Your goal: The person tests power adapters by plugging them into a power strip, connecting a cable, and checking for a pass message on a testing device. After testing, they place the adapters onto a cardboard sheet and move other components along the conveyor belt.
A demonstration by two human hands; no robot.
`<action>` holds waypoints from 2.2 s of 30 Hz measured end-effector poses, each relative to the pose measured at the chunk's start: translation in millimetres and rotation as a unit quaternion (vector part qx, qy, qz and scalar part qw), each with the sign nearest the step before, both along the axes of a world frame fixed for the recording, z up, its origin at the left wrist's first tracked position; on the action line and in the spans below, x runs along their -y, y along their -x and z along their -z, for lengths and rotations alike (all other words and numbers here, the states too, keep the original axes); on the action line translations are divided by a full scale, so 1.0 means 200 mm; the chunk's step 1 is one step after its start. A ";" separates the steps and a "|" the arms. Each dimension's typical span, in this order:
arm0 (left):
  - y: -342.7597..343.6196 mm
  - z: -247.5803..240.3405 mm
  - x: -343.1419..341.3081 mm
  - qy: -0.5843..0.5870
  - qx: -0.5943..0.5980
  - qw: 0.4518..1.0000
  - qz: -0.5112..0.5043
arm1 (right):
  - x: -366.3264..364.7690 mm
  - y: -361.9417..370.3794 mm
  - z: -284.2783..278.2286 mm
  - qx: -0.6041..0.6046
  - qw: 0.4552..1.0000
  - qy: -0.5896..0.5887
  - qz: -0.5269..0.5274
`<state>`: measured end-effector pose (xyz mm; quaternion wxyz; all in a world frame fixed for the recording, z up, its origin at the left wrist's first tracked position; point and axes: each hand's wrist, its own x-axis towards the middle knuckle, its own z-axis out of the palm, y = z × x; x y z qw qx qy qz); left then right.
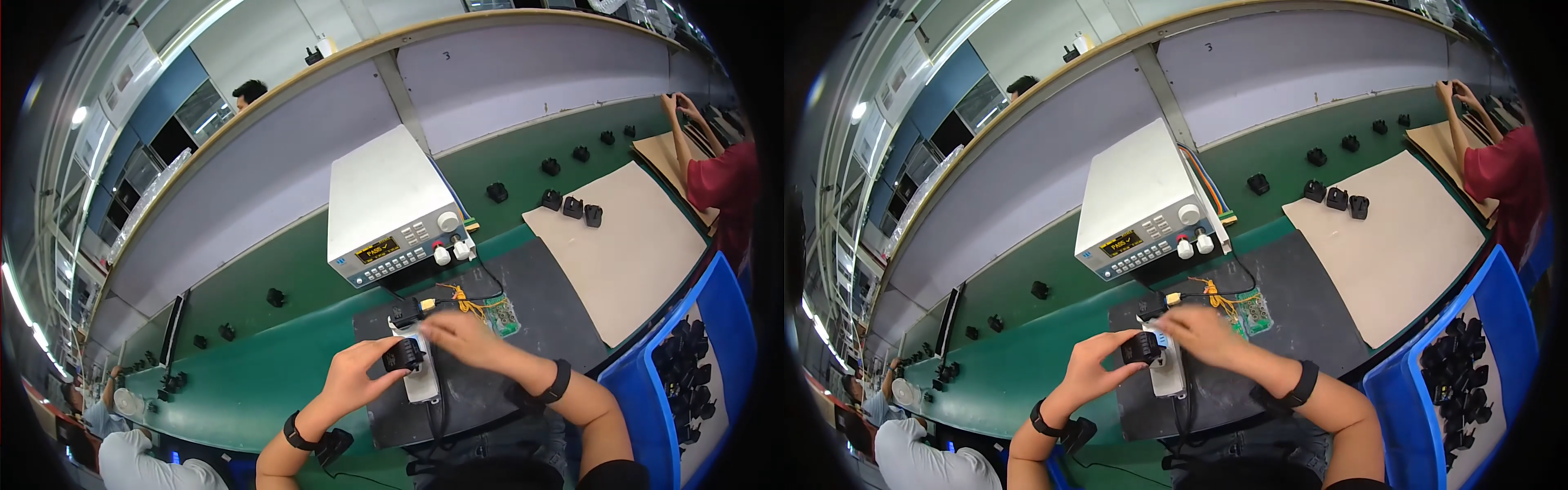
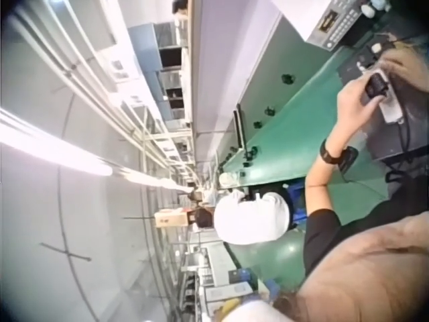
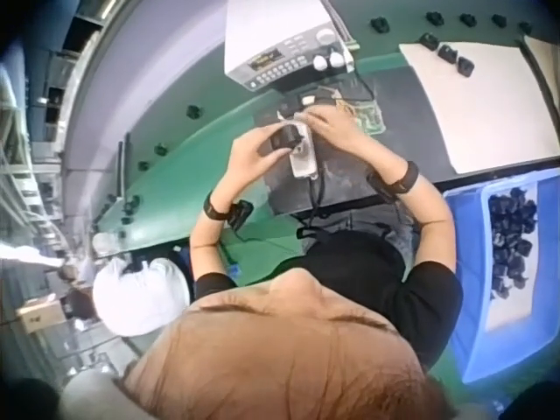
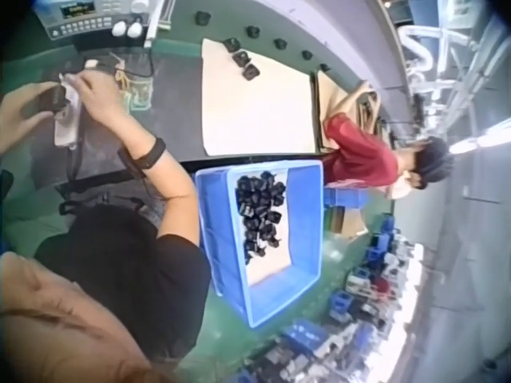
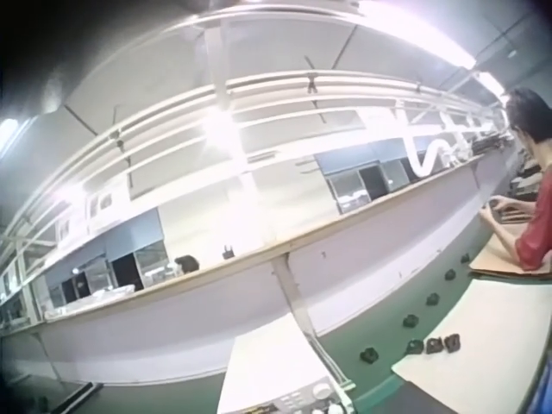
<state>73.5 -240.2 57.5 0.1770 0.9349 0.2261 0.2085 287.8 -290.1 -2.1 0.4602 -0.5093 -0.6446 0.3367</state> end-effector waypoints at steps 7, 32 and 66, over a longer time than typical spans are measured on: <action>-0.06 0.06 -0.05 0.013 -0.048 0.999 0.008 | -0.18 -0.11 0.12 0.247 0.937 -0.188 0.161; -0.12 0.10 0.02 -0.006 -0.154 0.987 -0.036 | 0.18 -0.10 0.14 0.129 0.984 -0.111 0.052; -0.27 0.07 -0.37 -0.045 -0.132 0.990 -0.028 | -1.20 -1.11 0.28 0.396 0.898 0.100 0.166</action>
